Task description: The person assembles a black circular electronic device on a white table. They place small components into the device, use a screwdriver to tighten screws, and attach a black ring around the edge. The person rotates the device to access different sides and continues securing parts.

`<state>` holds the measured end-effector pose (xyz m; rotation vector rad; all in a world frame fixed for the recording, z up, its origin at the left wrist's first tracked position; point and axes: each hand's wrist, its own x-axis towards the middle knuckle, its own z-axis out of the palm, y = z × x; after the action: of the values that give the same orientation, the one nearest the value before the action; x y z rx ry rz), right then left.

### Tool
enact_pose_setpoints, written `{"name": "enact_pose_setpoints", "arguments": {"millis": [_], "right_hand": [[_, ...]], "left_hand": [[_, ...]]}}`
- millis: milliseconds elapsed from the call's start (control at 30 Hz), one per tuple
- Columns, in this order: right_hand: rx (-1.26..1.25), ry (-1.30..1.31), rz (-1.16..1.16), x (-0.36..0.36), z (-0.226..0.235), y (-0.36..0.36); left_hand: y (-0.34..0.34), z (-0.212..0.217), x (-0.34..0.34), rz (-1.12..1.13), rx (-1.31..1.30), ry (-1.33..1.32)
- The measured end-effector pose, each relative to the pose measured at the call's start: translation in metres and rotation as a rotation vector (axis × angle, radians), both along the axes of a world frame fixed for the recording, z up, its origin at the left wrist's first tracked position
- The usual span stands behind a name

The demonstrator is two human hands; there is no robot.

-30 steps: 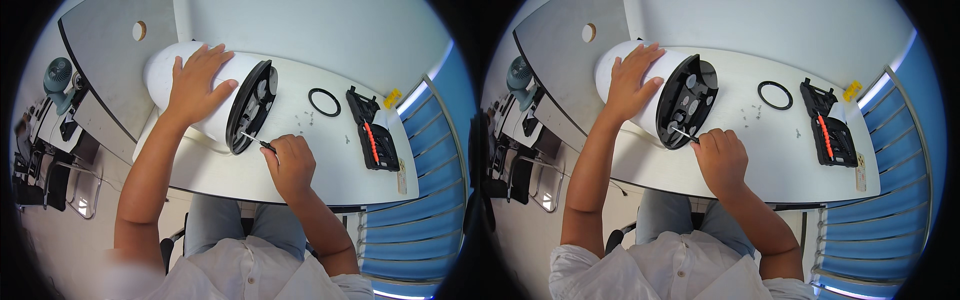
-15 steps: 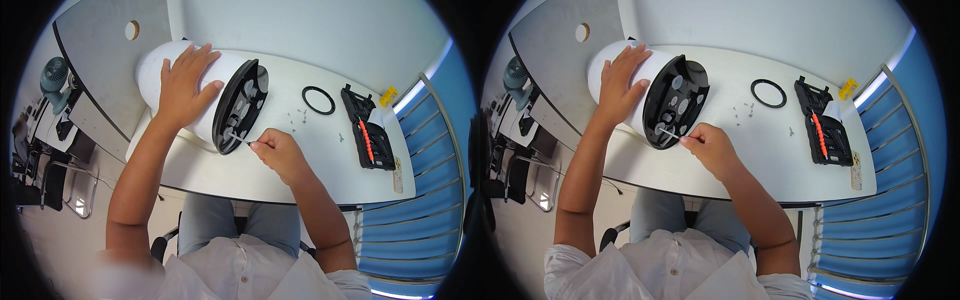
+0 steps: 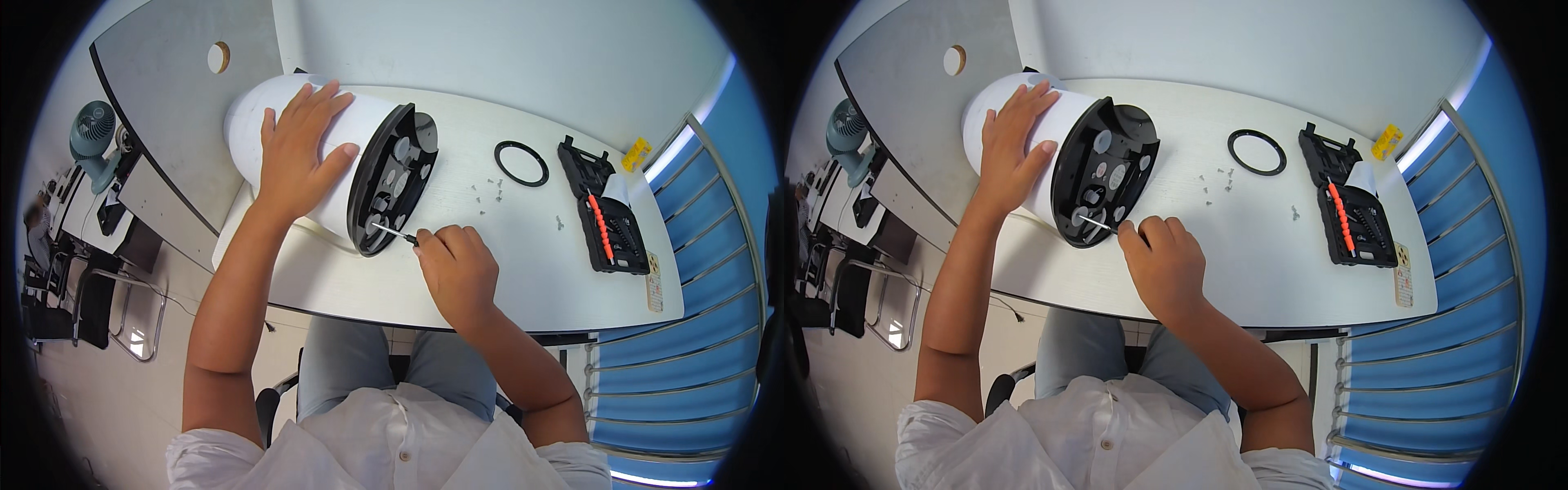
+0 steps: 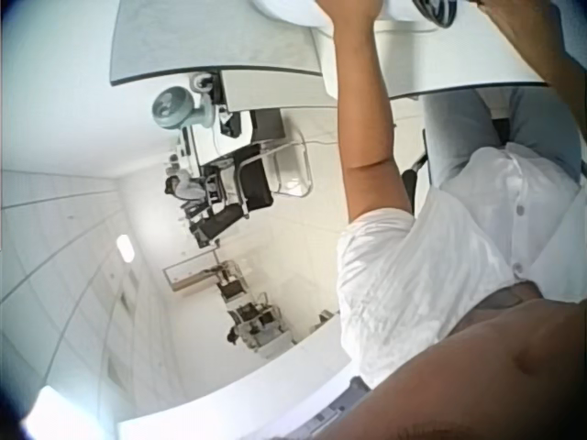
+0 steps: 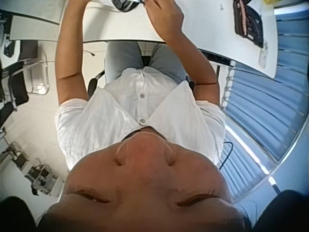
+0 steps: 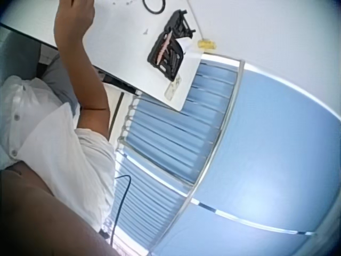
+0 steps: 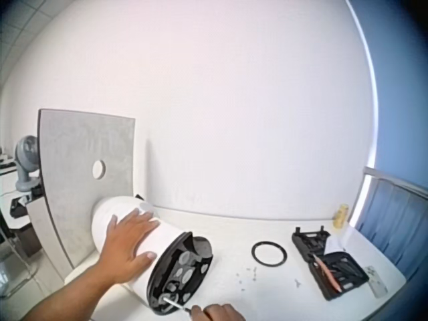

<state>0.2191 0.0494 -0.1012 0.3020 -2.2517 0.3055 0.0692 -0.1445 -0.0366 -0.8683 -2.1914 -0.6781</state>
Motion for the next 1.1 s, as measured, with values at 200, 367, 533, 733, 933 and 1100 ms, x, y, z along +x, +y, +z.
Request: {"name": "enact_pose_setpoints", "arguments": {"millis": [200,367,533,733,933,1100], "right_hand": [[-0.010,0.038,0.070,-0.004,-0.009,-0.002],[-0.566,-0.446,0.233,-0.002,0.011,0.000],[-1.299,-1.183,0.552,-0.024,0.022,0.030],[-0.252,-0.216,0.140,-0.013,0.001,0.007],[-0.168,-0.098,0.032,0.000,-0.009,-0.001],[-0.035,-0.058,0.044,-0.004,-0.006,0.003]], "left_hand": [[0.002,-0.002,-0.002,-0.007,0.006,0.029],[0.002,-0.003,-0.002,-0.008,0.015,0.030],[0.001,-0.002,0.001,0.005,-0.013,0.019],[0.002,-0.005,0.001,0.026,0.002,0.039],[0.008,-0.008,0.002,0.040,0.021,0.056],[0.005,-0.009,0.004,0.045,0.019,0.065]]}}
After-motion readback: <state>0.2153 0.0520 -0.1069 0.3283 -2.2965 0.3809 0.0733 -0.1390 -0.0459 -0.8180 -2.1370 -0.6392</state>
